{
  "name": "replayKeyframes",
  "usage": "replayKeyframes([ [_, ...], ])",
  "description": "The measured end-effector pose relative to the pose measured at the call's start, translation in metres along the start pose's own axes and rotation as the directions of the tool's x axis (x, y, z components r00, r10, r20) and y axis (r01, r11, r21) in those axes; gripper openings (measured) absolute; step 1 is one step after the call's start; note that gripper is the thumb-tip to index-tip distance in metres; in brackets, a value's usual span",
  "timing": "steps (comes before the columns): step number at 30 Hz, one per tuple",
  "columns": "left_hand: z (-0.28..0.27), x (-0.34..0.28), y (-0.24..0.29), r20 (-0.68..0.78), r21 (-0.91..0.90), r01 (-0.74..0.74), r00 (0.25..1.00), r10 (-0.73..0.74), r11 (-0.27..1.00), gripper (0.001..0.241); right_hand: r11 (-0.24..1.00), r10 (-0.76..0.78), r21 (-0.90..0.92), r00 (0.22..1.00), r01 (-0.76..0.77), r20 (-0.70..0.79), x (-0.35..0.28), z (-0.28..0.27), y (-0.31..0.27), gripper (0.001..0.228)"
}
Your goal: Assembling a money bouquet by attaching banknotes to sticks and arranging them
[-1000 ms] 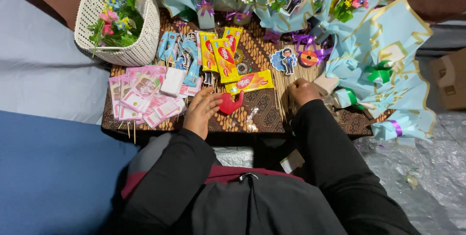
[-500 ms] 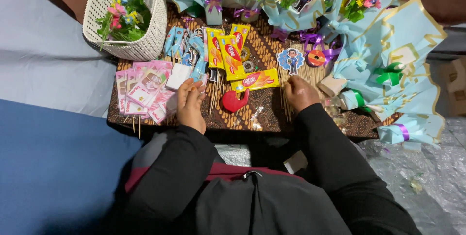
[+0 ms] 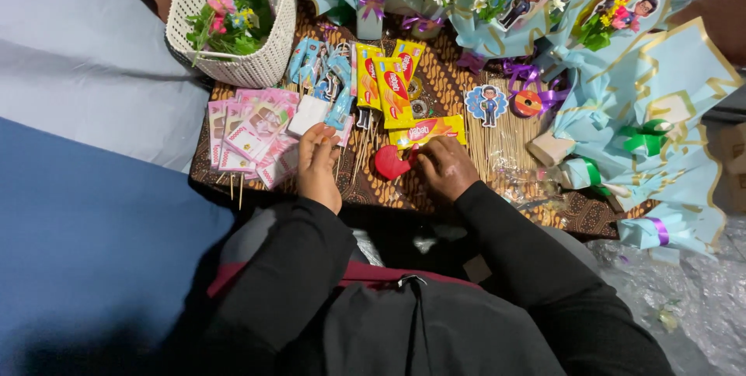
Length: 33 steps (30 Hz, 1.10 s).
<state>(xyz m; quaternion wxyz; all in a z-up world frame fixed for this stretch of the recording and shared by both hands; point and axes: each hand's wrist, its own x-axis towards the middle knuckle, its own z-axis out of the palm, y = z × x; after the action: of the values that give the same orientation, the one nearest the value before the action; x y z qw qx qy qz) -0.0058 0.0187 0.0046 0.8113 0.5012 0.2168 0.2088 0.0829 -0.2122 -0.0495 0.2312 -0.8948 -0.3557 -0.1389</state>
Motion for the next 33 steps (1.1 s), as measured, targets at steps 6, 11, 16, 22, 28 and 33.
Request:
replayKeyframes([
  [6,-0.003,-0.004,0.003,0.005,0.014,0.038,0.999,-0.038,0.999,0.029,0.988,0.151,-0.018,0.982,-0.150,0.114,0.039,0.029,-0.002,0.035],
  [11,-0.009,-0.003,0.000,0.000,-0.008,0.054,0.999,-0.054,0.998,0.030,0.953,0.290,-0.178,0.907,-0.245,0.306,0.088,0.012,-0.051,0.058],
  [16,-0.018,0.001,-0.002,0.011,-0.008,0.056,0.998,-0.056,0.998,0.030,0.920,0.365,-0.272,0.868,-0.282,0.335,0.090,0.062,-0.008,0.054],
  [22,-0.026,0.002,0.001,-0.007,-0.073,0.089,0.996,-0.090,0.993,0.028,0.615,0.577,0.546,0.797,-0.568,0.180,0.081,0.000,-0.029,0.028],
  [28,-0.020,0.000,0.002,0.035,-0.103,0.137,0.990,-0.134,0.985,0.029,-0.257,0.678,0.886,0.582,-0.385,0.449,0.059,-0.004,0.008,0.028],
  [33,-0.026,0.008,-0.009,0.139,-0.094,0.368,0.925,-0.354,0.925,0.040,-0.355,0.476,0.867,0.730,-0.349,0.489,0.049,-0.038,-0.004,0.033],
])
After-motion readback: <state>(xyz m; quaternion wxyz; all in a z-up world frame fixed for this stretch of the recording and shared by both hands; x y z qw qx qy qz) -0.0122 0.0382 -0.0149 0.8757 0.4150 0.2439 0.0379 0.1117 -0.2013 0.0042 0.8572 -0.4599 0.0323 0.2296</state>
